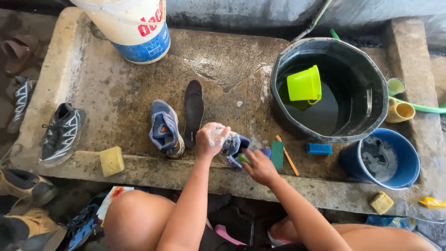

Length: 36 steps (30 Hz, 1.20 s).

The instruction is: Cleaning a pair of sneakers by scrubbing them with a brush and soapy water and then rinsing them.

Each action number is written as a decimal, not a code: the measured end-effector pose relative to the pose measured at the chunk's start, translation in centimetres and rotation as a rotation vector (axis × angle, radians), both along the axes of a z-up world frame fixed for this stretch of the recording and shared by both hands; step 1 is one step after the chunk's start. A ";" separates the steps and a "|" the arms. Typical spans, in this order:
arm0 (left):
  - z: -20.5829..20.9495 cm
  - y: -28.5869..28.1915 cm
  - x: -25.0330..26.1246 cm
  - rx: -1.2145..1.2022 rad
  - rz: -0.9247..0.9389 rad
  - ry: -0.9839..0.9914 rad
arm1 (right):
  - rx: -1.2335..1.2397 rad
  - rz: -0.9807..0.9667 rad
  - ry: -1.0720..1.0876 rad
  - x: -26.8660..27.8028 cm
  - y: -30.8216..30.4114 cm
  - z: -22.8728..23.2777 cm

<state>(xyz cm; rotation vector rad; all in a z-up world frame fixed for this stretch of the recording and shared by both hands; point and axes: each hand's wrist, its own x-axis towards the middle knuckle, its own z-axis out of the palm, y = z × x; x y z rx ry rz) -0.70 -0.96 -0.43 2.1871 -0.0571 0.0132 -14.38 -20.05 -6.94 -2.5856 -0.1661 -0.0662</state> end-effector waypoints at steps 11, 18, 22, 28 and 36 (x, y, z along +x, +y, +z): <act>0.4 0.6 0.3 0.044 0.037 0.121 | 0.493 -0.614 -0.066 3.4 1.9 2.2; -1.4 0.1 0.9 0.122 0.004 0.045 | 0.134 -0.406 0.099 3.1 -0.1 0.3; -2.1 -0.1 1.2 0.252 0.028 -0.310 | -0.107 -0.408 0.369 1.9 -3.5 -5.5; 0.4 -0.6 -1.8 0.535 -0.200 -0.525 | 0.440 -0.732 0.477 1.9 -4.3 -5.8; -7.4 3.5 -5.3 0.831 -0.495 -0.118 | 0.631 -0.814 0.457 -0.4 -2.4 -2.5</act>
